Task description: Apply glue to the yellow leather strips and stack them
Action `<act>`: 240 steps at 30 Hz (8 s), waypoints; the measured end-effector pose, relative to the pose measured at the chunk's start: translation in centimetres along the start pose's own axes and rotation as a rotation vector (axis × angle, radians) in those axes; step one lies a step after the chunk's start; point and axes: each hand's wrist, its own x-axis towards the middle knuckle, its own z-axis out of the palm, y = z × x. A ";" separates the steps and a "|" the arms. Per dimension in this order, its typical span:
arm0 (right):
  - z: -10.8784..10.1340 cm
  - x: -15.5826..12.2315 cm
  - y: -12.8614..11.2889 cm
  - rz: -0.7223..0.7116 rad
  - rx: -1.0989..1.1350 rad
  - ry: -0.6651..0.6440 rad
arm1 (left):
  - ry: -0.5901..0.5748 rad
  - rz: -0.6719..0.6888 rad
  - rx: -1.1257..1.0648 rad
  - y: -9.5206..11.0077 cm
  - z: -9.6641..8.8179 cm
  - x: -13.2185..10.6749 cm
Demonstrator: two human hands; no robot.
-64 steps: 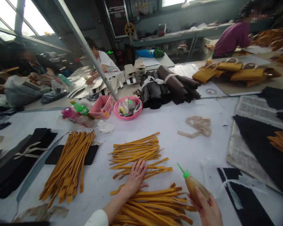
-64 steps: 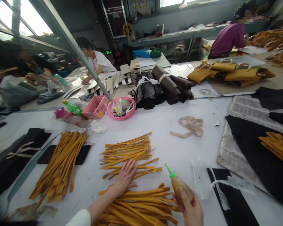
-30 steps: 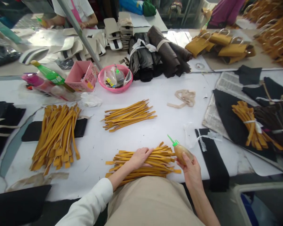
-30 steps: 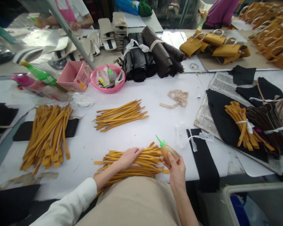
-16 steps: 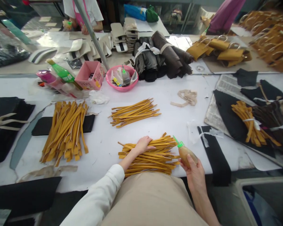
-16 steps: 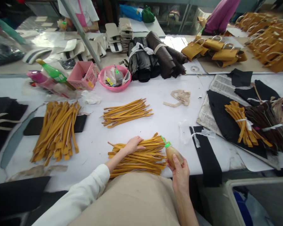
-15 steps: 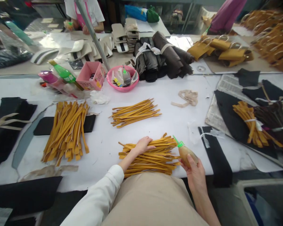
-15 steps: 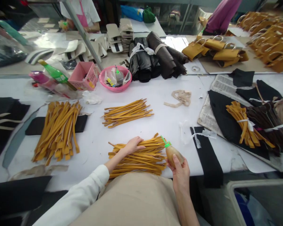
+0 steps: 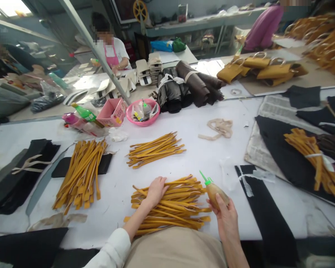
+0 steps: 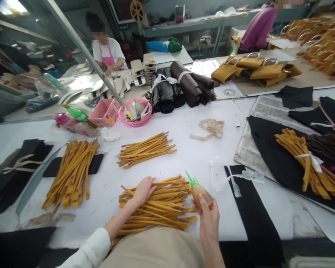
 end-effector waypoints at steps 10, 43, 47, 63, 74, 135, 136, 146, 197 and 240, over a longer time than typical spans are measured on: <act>-1.4 0.5 -0.6 0.012 0.026 -0.010 | 0.063 0.138 -0.049 7.2 1.8 6.7; 1.0 -1.6 -3.8 0.021 -0.111 -0.280 | 0.460 -0.354 -0.890 10.1 -6.8 -3.3; 1.4 -2.0 -3.7 -0.017 -0.170 -0.312 | 0.440 -0.325 -0.892 9.8 -6.5 -2.9; 3.3 -5.1 -2.3 -0.332 -0.358 -0.256 | 0.264 -0.121 -1.181 7.6 -7.9 -3.5; 2.7 -5.0 -3.3 -0.689 -0.693 -0.421 | 0.231 -0.090 -1.396 7.9 -8.5 -5.5; 1.3 -4.3 0.2 -0.522 -0.535 -0.333 | 0.227 -0.122 -1.322 9.1 -7.8 -6.0; 1.5 -4.3 0.3 -0.504 -0.518 -0.302 | 0.226 -0.120 -1.319 9.1 -7.8 -6.0; -0.2 -4.3 0.1 -0.522 -0.485 -0.337 | 0.221 -0.148 -1.368 8.9 -7.8 -6.0; 1.3 -3.0 0.3 -0.451 -0.484 -0.310 | 0.205 -0.180 -1.456 9.4 -8.6 -5.6; -0.9 -0.3 -2.4 0.132 -0.045 -0.364 | 0.405 -0.168 -0.892 5.4 -12.0 -5.5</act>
